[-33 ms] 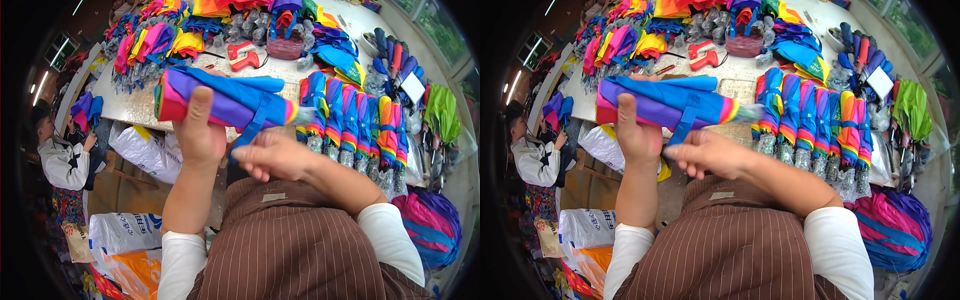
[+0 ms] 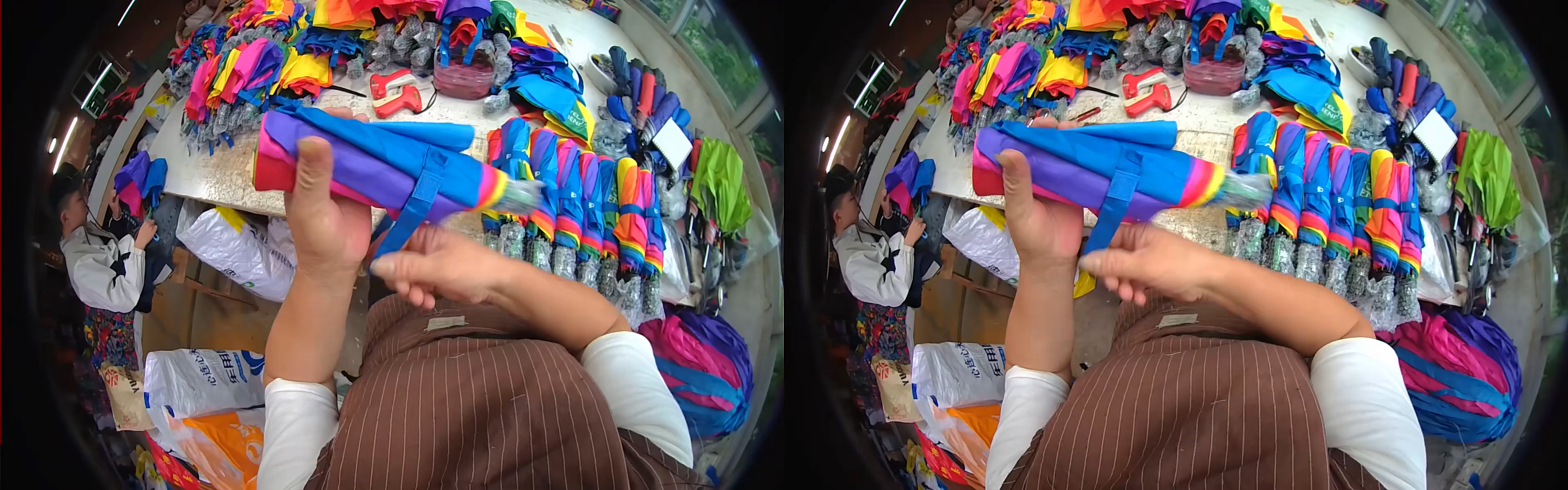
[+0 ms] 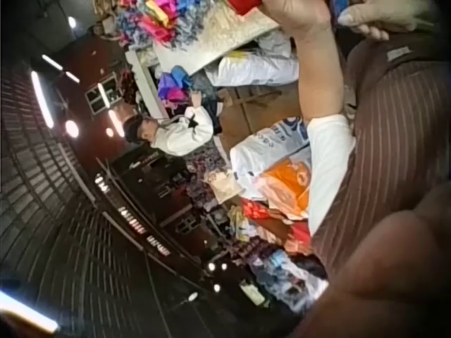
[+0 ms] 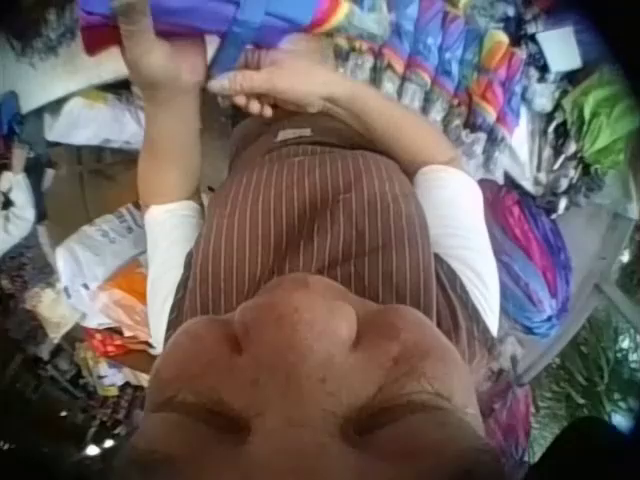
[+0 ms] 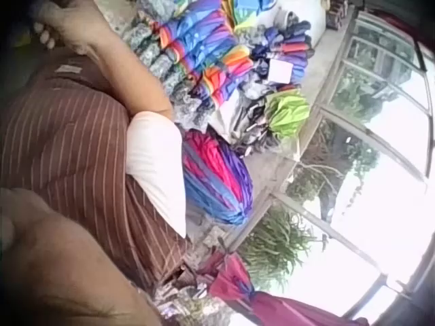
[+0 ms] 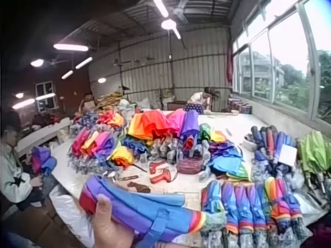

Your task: Folding rainbow umbrellas and inserting them into plastic sleeves.

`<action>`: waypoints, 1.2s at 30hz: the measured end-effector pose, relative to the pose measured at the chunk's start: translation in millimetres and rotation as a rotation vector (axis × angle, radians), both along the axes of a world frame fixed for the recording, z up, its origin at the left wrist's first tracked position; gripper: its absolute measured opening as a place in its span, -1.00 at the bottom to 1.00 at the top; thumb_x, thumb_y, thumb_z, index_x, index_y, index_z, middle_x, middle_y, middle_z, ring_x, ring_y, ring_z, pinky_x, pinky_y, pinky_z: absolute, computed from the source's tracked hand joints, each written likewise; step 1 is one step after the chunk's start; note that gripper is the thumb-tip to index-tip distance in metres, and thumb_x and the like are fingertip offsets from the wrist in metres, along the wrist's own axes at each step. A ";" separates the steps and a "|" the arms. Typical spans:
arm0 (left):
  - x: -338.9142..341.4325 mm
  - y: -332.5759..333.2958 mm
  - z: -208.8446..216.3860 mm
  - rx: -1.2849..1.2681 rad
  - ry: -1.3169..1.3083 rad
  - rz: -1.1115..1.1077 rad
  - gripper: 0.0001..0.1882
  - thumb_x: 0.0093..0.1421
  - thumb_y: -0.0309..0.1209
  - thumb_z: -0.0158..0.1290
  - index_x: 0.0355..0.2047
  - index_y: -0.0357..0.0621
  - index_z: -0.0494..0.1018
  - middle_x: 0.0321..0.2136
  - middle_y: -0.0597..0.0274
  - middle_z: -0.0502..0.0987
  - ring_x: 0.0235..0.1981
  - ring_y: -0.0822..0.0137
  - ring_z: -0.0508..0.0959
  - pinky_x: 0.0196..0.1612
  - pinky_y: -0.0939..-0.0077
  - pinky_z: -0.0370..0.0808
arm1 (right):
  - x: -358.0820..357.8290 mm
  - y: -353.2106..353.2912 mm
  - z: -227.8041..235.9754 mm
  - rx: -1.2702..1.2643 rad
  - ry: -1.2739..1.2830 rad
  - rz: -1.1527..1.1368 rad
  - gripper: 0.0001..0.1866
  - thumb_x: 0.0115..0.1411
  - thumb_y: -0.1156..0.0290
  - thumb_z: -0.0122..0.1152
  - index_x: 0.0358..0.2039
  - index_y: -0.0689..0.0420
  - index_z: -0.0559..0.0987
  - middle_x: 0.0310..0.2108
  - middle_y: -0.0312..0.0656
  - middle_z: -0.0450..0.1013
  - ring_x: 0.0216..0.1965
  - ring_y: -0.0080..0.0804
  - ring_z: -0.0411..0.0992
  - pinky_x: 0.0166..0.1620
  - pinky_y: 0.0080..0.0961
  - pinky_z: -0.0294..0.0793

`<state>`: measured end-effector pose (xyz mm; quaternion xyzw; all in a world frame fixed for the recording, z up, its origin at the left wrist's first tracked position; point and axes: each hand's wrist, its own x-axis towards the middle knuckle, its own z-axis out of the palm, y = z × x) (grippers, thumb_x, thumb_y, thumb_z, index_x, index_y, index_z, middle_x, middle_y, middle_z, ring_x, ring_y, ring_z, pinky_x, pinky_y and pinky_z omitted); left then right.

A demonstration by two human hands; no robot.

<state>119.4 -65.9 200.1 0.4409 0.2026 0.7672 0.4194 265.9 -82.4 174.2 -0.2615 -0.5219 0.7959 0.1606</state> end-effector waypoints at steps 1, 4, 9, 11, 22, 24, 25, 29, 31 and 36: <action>-1.8 1.6 -0.9 -0.090 -0.175 -0.179 -0.50 0.17 -0.11 0.11 -0.08 -0.27 0.35 -0.18 0.10 0.48 -0.09 0.26 0.48 0.04 0.29 0.39 | -3.6 -5.8 -1.6 0.026 -0.011 0.048 -0.60 0.18 0.07 0.20 -0.56 0.15 0.48 -0.68 -0.37 0.36 -0.64 -0.67 0.36 -0.61 -0.78 0.30; -2.6 -6.5 -3.2 -0.247 -0.420 -0.397 -0.37 0.14 0.05 0.06 -0.04 -0.26 0.32 -0.11 0.09 0.45 -0.04 0.20 0.44 0.09 0.24 0.35 | -7.5 -12.2 -15.8 0.162 -0.131 0.061 -0.67 0.20 0.12 0.18 -0.47 0.14 0.49 -0.69 -0.39 0.37 -0.64 -0.63 0.38 -0.58 -0.68 0.37; -5.8 -22.1 -24.1 -0.263 -0.599 -0.656 -0.34 0.12 0.11 0.05 -0.07 -0.27 0.35 -0.12 0.05 0.46 -0.03 0.11 0.44 0.11 0.12 0.34 | -8.7 12.1 -14.7 1.439 -0.183 -0.413 -0.66 0.28 0.30 0.01 -0.01 0.22 0.42 -0.20 -0.08 0.51 -0.22 -0.41 0.52 -0.13 -0.49 0.54; -9.3 -18.3 -35.9 -0.325 -0.541 -0.580 -0.34 0.11 0.12 0.05 -0.09 -0.27 0.36 -0.14 0.03 0.48 -0.04 0.09 0.44 0.11 0.10 0.34 | 9.5 41.5 -39.7 1.058 -0.053 -0.398 -0.67 0.27 0.32 0.05 -0.03 0.24 0.45 -0.20 -0.12 0.50 -0.20 -0.46 0.49 -0.10 -0.53 0.49; -28.4 -7.1 -109.6 -0.511 -0.381 -0.199 -0.65 0.15 -0.15 0.16 -0.21 -0.12 0.42 -0.31 0.29 0.53 -0.24 0.38 0.54 -0.10 0.41 0.48 | 19.8 51.8 -61.4 0.683 0.005 -0.566 -0.60 0.18 0.53 0.17 0.06 0.17 0.39 -0.36 -0.34 0.46 -0.35 -0.71 0.40 -0.30 -0.72 0.43; -32.1 -3.5 -121.2 -0.502 -0.357 -0.091 -0.68 0.10 -0.22 0.22 -0.23 -0.09 0.44 -0.32 0.35 0.53 -0.27 0.46 0.53 -0.13 0.47 0.48 | 8.6 38.1 -71.5 0.826 -0.108 -0.539 -0.55 0.13 0.60 0.22 0.04 0.17 0.38 -0.33 -0.32 0.47 -0.34 -0.70 0.42 -0.32 -0.74 0.42; -31.2 -3.4 -122.9 -0.508 -0.342 -0.030 -0.68 0.09 -0.22 0.24 -0.24 -0.09 0.44 -0.33 0.35 0.53 -0.28 0.46 0.52 -0.14 0.47 0.47 | 2.3 31.3 -77.3 0.878 -0.103 -0.532 -0.58 0.12 0.60 0.23 0.01 0.17 0.40 -0.33 -0.33 0.48 -0.34 -0.70 0.43 -0.32 -0.74 0.43; -30.4 -16.5 -117.4 -0.471 -0.387 0.027 -0.68 0.04 -0.28 0.29 -0.27 -0.09 0.44 -0.35 0.36 0.51 -0.30 0.49 0.51 -0.17 0.49 0.47 | -17.4 -1.4 -77.5 1.611 -0.228 -0.500 -0.78 -0.06 0.55 0.33 -0.33 0.13 0.58 -0.47 -0.20 0.52 -0.45 -0.37 0.50 -0.36 -0.50 0.48; -29.7 -22.5 -117.7 -0.485 -0.409 0.058 -0.69 0.03 -0.31 0.30 -0.28 -0.07 0.44 -0.35 0.39 0.50 -0.31 0.50 0.49 -0.19 0.51 0.46 | -23.6 -9.6 -87.4 1.831 -0.219 -0.484 -0.74 -0.11 0.57 0.34 -0.34 0.09 0.57 -0.47 -0.24 0.52 -0.46 -0.39 0.50 -0.39 -0.49 0.46; -30.8 -17.0 -110.5 -0.474 -0.434 0.105 -0.71 0.04 -0.32 0.29 -0.28 -0.05 0.44 -0.36 0.44 0.48 -0.33 0.52 0.47 -0.22 0.55 0.43 | -32.2 -60.4 -107.4 1.753 -0.017 0.054 -0.69 -0.10 0.31 0.37 -0.29 0.03 0.55 -0.52 -0.38 0.48 -0.46 -0.41 0.45 -0.30 -0.40 0.42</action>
